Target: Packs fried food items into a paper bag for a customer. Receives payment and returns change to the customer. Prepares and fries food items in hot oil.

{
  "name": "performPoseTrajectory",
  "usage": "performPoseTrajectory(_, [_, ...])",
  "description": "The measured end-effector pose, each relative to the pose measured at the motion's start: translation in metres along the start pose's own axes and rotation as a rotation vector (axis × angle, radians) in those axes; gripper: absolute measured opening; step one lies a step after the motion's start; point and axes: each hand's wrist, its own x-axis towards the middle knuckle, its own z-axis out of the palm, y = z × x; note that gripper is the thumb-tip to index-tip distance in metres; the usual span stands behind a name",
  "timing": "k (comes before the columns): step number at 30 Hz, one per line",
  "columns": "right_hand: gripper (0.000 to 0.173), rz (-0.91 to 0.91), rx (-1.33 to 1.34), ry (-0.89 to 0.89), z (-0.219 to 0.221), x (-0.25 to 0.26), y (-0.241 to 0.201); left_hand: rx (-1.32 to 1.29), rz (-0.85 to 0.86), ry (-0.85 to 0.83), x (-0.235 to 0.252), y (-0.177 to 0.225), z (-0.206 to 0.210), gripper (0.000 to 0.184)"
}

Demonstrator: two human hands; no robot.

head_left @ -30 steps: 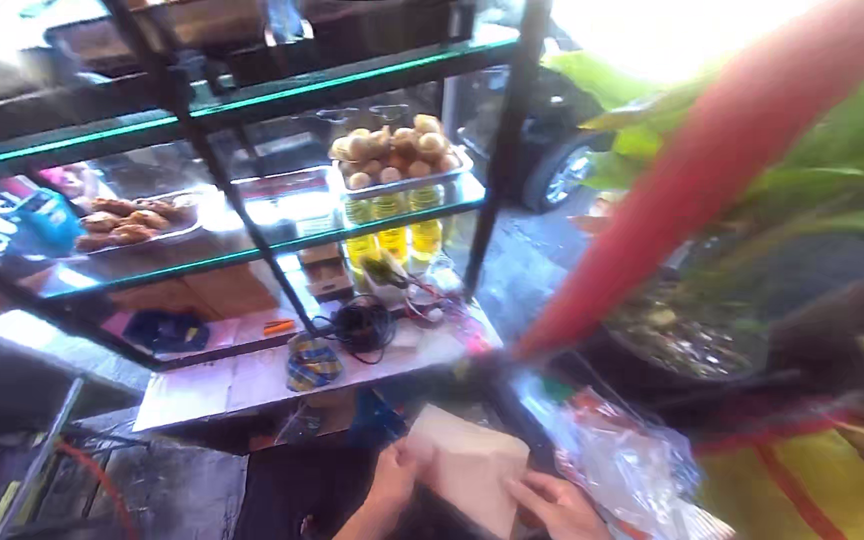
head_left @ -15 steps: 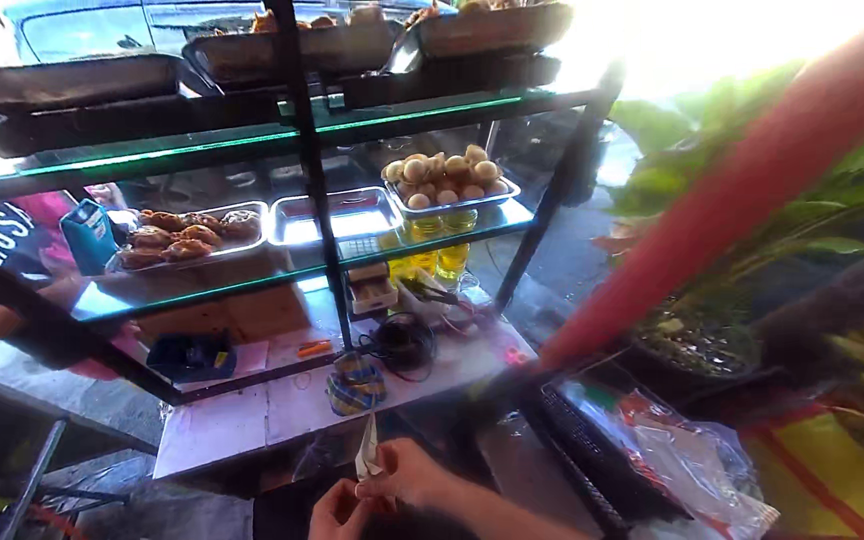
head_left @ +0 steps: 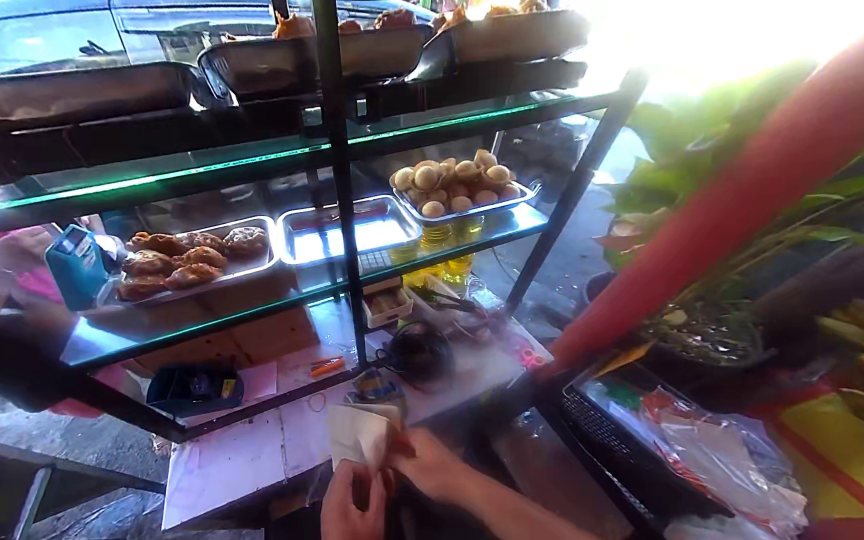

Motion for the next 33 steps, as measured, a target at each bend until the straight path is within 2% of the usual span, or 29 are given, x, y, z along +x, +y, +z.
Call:
performPoseTrajectory(2, [0.022, 0.123, 0.098, -0.003, -0.008, 0.013, -0.005, 0.104, 0.194, -0.071, 0.008, -0.007, 0.003, 0.019])
performPoseTrajectory(4, [0.026, 0.079, 0.158, 0.059, -0.014, 0.026, -0.005, 0.082, 0.254, -0.175, 0.017, -0.013, 0.002, 0.023])
performPoseTrajectory(6, [0.031, -0.027, 0.035, 0.133, -0.035, 0.05, -0.001, -0.001, 0.18, -0.22, 0.033, -0.02, -0.001, 0.031])
performPoseTrajectory(8, [0.036, -0.008, -0.203, 0.099, -0.074, 0.086, -0.002, -0.066, 0.067, -0.194, 0.054, -0.024, -0.004, 0.031])
performPoseTrajectory(11, [0.028, 0.077, -0.41, -0.018, -0.127, 0.154, 0.005, -0.036, -0.014, -0.201, 0.089, -0.032, -0.008, 0.028])
performPoseTrajectory(13, [0.026, -0.009, -0.491, 0.018, -0.148, 0.197, 0.021, -0.021, -0.053, -0.26, 0.11, -0.043, -0.005, 0.03])
performPoseTrajectory(15, [0.037, -0.194, -0.571, 0.044, -0.162, 0.234, 0.032, -0.043, -0.107, -0.336, 0.128, -0.053, 0.001, 0.035])
performPoseTrajectory(18, [0.049, -0.162, -0.562, -0.075, -0.186, 0.261, 0.009, -0.041, -0.237, -0.368, 0.151, -0.054, 0.013, 0.035])
performPoseTrajectory(20, [0.047, -0.162, -0.484, -0.073, -0.184, 0.261, 0.014, -0.013, -0.343, -0.308, 0.162, -0.057, 0.025, 0.037])
performPoseTrajectory(23, [0.026, -0.262, -0.098, -0.063, -0.174, 0.232, 0.041, -0.171, -0.469, -0.192, 0.173, -0.059, 0.046, 0.078])
performPoseTrajectory(24, [0.02, -0.254, 0.118, -0.146, -0.173, 0.217, 0.041, -0.306, -0.48, -0.143, 0.177, -0.061, 0.052, 0.081])
performPoseTrajectory(25, [0.019, -0.237, 0.267, -0.203, -0.172, 0.201, 0.044, -0.463, -0.482, -0.122, 0.179, -0.061, 0.056, 0.072])
performPoseTrajectory(26, [0.022, -0.243, 0.296, -0.184, -0.168, 0.189, 0.053, -0.614, -0.513, -0.146, 0.179, -0.059, 0.058, 0.063])
performPoseTrajectory(28, [0.029, -0.199, 0.174, -0.141, -0.162, 0.174, 0.069, -0.841, -0.633, -0.26, 0.179, -0.045, 0.059, 0.064])
performPoseTrajectory(30, [0.033, -0.195, -0.02, -0.104, -0.16, 0.167, 0.075, -0.943, -0.724, -0.352, 0.181, -0.025, 0.062, 0.066])
performPoseTrajectory(33, [0.04, -0.217, -0.261, -0.069, -0.164, 0.161, 0.069, -0.962, -0.708, -0.423, 0.188, -0.009, 0.065, 0.062])
